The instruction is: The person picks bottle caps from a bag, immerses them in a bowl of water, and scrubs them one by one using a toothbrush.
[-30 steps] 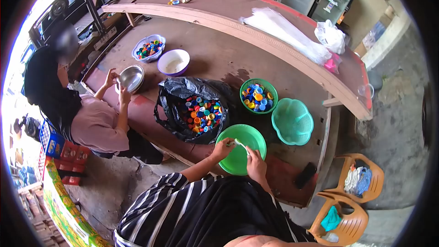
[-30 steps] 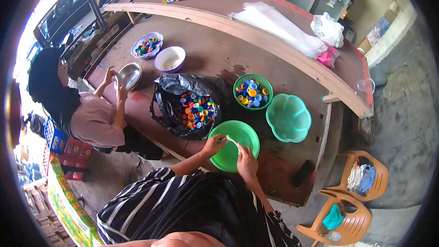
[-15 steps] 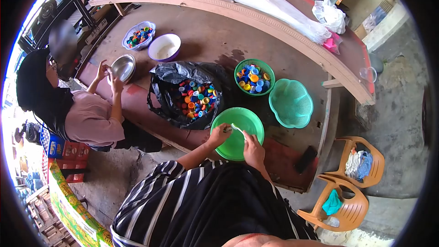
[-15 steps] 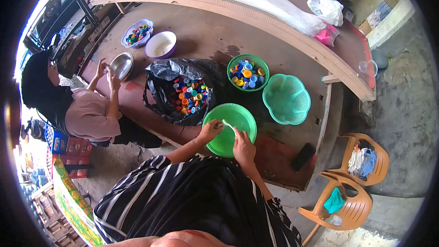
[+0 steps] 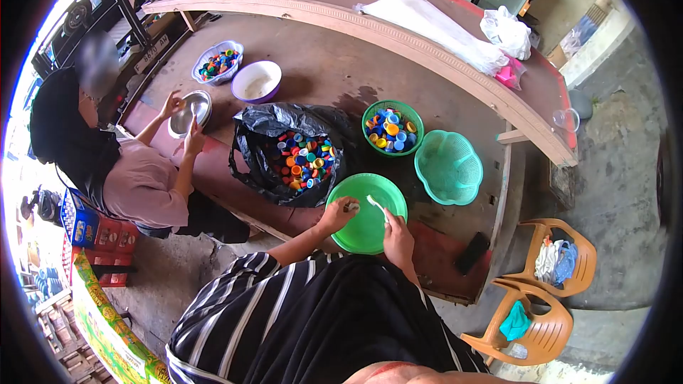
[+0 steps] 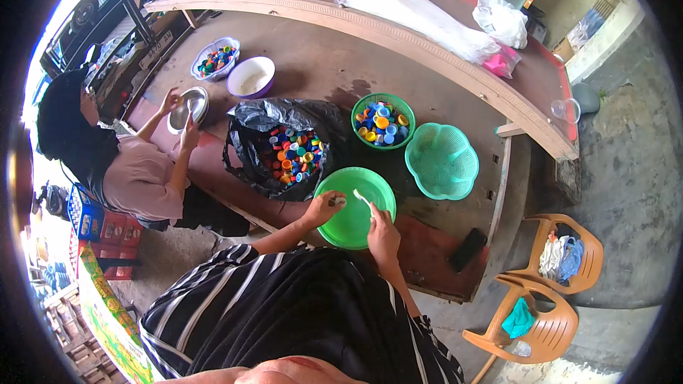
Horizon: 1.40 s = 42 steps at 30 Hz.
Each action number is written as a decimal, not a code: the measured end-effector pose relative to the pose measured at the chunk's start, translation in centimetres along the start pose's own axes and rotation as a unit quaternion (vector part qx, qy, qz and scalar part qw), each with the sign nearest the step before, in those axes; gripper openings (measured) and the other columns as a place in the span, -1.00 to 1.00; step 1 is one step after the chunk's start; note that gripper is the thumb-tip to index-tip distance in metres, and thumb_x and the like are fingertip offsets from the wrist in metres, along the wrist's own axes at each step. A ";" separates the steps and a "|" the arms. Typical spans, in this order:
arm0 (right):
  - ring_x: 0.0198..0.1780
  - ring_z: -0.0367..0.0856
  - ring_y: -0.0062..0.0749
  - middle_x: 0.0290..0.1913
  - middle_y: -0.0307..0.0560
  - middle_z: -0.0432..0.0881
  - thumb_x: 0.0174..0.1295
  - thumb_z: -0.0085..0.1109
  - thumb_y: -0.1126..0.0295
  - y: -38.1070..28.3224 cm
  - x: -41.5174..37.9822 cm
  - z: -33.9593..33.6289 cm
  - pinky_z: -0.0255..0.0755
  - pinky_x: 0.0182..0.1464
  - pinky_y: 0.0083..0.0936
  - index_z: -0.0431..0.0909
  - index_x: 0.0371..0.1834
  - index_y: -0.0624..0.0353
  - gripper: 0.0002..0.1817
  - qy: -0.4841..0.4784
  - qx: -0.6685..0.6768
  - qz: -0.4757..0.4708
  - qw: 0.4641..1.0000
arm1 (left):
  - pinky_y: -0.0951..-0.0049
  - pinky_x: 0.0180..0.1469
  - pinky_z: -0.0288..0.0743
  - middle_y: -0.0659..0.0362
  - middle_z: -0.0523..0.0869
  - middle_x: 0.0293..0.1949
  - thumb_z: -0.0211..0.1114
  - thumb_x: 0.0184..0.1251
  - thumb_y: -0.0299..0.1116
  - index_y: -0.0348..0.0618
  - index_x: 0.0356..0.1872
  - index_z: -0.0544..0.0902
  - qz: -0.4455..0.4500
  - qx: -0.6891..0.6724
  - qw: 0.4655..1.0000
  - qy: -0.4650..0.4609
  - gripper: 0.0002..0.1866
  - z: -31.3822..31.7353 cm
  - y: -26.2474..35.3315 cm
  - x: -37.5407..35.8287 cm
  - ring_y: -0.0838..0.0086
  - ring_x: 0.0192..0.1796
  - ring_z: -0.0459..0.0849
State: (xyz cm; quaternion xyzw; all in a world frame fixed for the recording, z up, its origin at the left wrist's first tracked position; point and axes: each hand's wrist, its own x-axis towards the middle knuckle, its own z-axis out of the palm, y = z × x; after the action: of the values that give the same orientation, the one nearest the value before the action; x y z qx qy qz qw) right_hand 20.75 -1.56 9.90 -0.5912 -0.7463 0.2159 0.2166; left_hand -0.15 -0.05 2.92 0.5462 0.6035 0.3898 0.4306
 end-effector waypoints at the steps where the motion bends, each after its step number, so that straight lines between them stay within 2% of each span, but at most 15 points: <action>1: -0.13 0.61 -0.03 -0.11 -0.07 0.55 0.29 0.09 0.43 0.1 -0.1 0.0 0.50 -0.15 -0.20 0.48 0.23 -0.13 -0.57 -0.004 0.004 0.000 1.000 | 0.42 -0.11 0.62 0.03 0.67 -0.20 0.38 0.15 -0.37 -0.24 -0.05 0.64 0.014 0.007 1.000 0.003 -0.67 -0.1 -0.1 -0.1 0.38 -0.19 0.71; 4: -0.13 0.61 -0.02 -0.11 -0.06 0.56 0.29 0.09 0.42 0.7 -0.7 0.1 0.50 -0.15 -0.19 0.48 0.24 -0.11 -0.58 -0.003 0.005 -0.006 1.000 | 0.33 -0.12 0.60 0.00 0.62 -0.20 0.40 0.06 -0.42 -0.20 -0.07 0.65 0.054 0.002 0.998 0.011 -0.65 -0.1 -0.4 0.2 0.24 -0.21 0.70; 8: -0.15 0.62 0.01 -0.11 -0.03 0.55 0.29 0.09 0.43 1.2 -1.3 -0.1 0.51 -0.17 -0.16 0.47 0.25 -0.09 -0.57 0.008 0.000 0.004 1.000 | 0.38 -0.10 0.63 0.01 0.63 -0.17 0.40 0.10 -0.41 -0.22 -0.07 0.66 0.080 0.048 0.995 0.021 -0.67 -0.1 1.6 3.2 0.27 -0.16 0.70; 13: -0.05 0.59 0.01 -0.07 0.02 0.55 0.32 0.04 0.40 2.7 -1.0 -0.5 0.49 -0.10 -0.16 0.46 0.27 -0.08 -0.57 -0.014 0.000 0.047 0.999 | 0.26 -0.20 0.57 -0.03 0.62 -0.29 0.35 0.14 -0.37 -0.17 -0.18 0.67 0.252 0.076 0.960 0.093 -0.78 0.5 5.9 13.3 0.09 -0.23 0.66; 14: -0.05 0.58 -0.02 -0.07 0.00 0.56 0.33 0.02 0.39 3.3 -1.1 -0.6 0.49 -0.08 -0.20 0.45 0.29 -0.05 -0.57 -0.005 0.025 0.025 0.999 | 0.22 -0.16 0.55 -0.05 0.61 -0.31 0.34 0.15 -0.36 -0.16 -0.18 0.68 0.196 0.053 0.975 0.096 -0.79 0.6 8.0 14.8 0.09 -0.22 0.66; 15: -0.06 0.58 -0.02 -0.07 0.00 0.55 0.33 0.01 0.39 3.6 -1.1 -0.7 0.49 -0.08 -0.20 0.44 0.29 -0.05 -0.56 0.003 0.033 0.012 0.999 | 0.18 -0.13 0.54 -0.06 0.63 -0.28 0.36 0.14 -0.35 -0.20 -0.13 0.67 0.203 0.038 0.973 0.099 -0.73 0.6 9.3 16.2 0.05 -0.21 0.66; 17: -0.08 0.58 -0.03 -0.08 0.00 0.55 0.33 0.01 0.39 3.9 -1.0 -0.7 0.49 -0.08 -0.22 0.43 0.30 -0.03 -0.56 0.020 0.054 -0.011 0.998 | 0.18 0.13 0.49 -0.13 0.63 -0.03 0.44 0.06 -0.35 -0.24 0.09 0.56 0.239 0.054 0.960 0.136 -0.48 1.1 9.5 19.4 0.01 0.05 0.61; 19: -0.08 0.58 -0.04 -0.08 -0.01 0.56 0.33 0.02 0.40 3.7 -1.0 -0.9 0.48 -0.08 -0.22 0.44 0.29 -0.02 -0.56 0.017 0.059 -0.008 0.998 | 0.16 0.25 0.41 -0.11 0.58 0.10 0.46 0.04 -0.35 -0.22 0.10 0.54 0.233 0.058 0.957 0.162 -0.46 1.4 9.5 20.7 -0.03 0.16 0.55; 22: -0.10 0.59 -0.05 -0.09 -0.01 0.56 0.33 0.02 0.41 4.3 -0.9 -1.0 0.48 -0.09 -0.23 0.47 0.27 0.00 -0.58 0.013 0.068 0.008 0.998 | 0.16 0.18 0.47 -0.10 0.55 0.07 0.42 0.04 -0.43 -0.24 0.08 0.57 0.240 0.089 0.955 0.152 -0.51 0.8 8.6 19.5 -0.01 0.12 0.56; 28: -0.15 0.59 -0.07 -0.14 0.00 0.56 0.31 0.06 0.44 4.1 -0.2 -1.1 0.47 -0.13 -0.27 0.51 0.23 0.03 -0.60 0.000 0.106 0.016 0.994 | 0.25 0.08 0.52 -0.02 0.56 -0.08 0.31 0.16 -0.52 -0.22 -0.03 0.59 0.146 -0.010 0.979 0.141 -0.68 -1.7 6.4 9.3 0.08 0.00 0.58; 29: -0.15 0.59 -0.08 -0.15 0.00 0.55 0.31 0.07 0.45 4.1 0.4 -0.9 0.47 -0.14 -0.27 0.51 0.23 0.04 -0.60 -0.008 0.104 0.012 0.994 | 0.23 0.03 0.52 0.00 0.55 -0.13 0.29 0.18 -0.53 -0.21 -0.07 0.59 0.178 0.045 0.969 0.163 -0.73 -2.1 4.9 7.8 0.08 -0.05 0.58; 33: -0.19 0.60 -0.11 -0.16 -0.01 0.55 0.30 0.08 0.51 3.7 2.0 -0.6 0.48 -0.17 -0.30 0.50 0.25 0.04 -0.57 -0.019 0.084 -0.025 0.996 | 0.18 0.03 0.48 0.00 0.56 -0.15 0.27 0.18 -0.52 -0.19 -0.09 0.59 0.137 0.154 0.956 0.209 -0.75 -5.1 1.9 3.7 0.05 -0.04 0.57; 34: -0.20 0.60 -0.12 -0.16 -0.03 0.55 0.29 0.08 0.53 3.2 2.4 -0.9 0.48 -0.18 -0.32 0.50 0.25 0.01 -0.56 -0.026 0.093 -0.035 0.995 | 0.15 0.06 0.46 -0.02 0.57 -0.14 0.27 0.16 -0.53 -0.19 -0.12 0.60 0.101 0.082 0.968 0.213 -0.76 -5.9 1.5 3.5 0.03 -0.01 0.55; 37: -0.20 0.60 -0.13 -0.15 -0.05 0.55 0.29 0.09 0.53 2.9 3.2 -1.2 0.48 -0.17 -0.34 0.50 0.25 0.00 -0.56 -0.053 0.090 -0.024 0.994 | 0.14 0.08 0.44 -0.03 0.57 -0.12 0.24 0.14 -0.56 -0.17 -0.14 0.62 0.099 0.190 0.938 0.273 -0.77 -7.4 -1.4 3.9 0.01 0.02 0.53; 42: -0.17 0.60 -0.12 -0.13 -0.05 0.55 0.29 0.08 0.50 3.2 3.0 -1.4 0.48 -0.16 -0.32 0.50 0.25 0.00 -0.57 -0.051 0.073 -0.028 0.996 | 0.18 0.11 0.43 0.01 0.57 -0.09 0.29 -0.01 -0.57 -0.21 -0.08 0.60 0.081 0.307 0.911 0.262 -0.63 -10.1 -4.5 8.1 0.03 0.05 0.49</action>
State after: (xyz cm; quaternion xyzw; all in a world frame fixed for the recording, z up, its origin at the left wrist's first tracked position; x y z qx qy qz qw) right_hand 23.47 2.11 9.39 -0.5413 -0.7545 0.2934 0.2270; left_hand -11.38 7.57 1.19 0.5773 0.7380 0.3476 0.0349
